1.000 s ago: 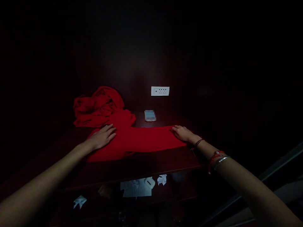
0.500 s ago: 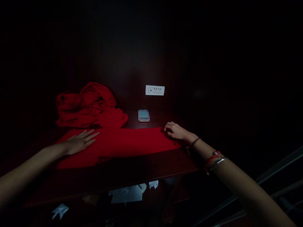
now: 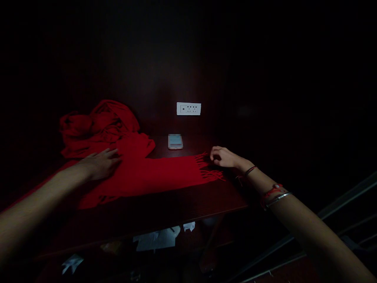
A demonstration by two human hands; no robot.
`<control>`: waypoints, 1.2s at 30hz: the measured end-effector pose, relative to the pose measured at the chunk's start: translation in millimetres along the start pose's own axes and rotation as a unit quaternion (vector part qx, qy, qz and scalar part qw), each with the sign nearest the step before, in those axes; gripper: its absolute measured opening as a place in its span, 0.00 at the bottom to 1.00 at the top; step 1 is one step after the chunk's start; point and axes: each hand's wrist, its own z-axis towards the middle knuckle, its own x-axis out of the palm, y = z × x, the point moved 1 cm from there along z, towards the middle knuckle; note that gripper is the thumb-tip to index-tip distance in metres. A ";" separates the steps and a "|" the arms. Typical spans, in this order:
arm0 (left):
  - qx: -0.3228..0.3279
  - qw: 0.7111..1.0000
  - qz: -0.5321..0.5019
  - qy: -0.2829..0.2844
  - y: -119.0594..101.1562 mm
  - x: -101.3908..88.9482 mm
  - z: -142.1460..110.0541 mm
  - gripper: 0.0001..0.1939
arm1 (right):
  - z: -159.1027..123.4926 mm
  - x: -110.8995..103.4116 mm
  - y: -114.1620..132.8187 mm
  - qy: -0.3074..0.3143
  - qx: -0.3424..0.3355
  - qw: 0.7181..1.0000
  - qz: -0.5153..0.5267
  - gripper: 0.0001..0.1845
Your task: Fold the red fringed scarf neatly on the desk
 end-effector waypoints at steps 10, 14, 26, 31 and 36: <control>0.178 0.978 -0.104 0.013 -168.5 38.6 19.3 0.27 | -7.2 27.5 21.1 0.085 -0.068 0.994 -0.018 0.11; 0.171 0.980 -0.103 0.006 -161.2 42.7 18.5 0.27 | -30.2 10.1 -10.8 0.163 0.041 0.984 -0.064 0.11; 0.169 0.980 -0.105 0.000 -163.7 36.1 16.0 0.27 | 27.2 23.2 36.7 0.079 -0.110 0.991 -0.009 0.10; 0.171 0.979 -0.110 0.001 -163.4 34.9 15.4 0.26 | -8.9 20.8 -9.0 0.123 -0.053 0.990 -0.051 0.11; 0.166 0.979 -0.118 0.002 -163.5 35.4 16.2 0.26 | -21.2 -1.3 -31.6 0.115 0.027 0.988 -0.098 0.08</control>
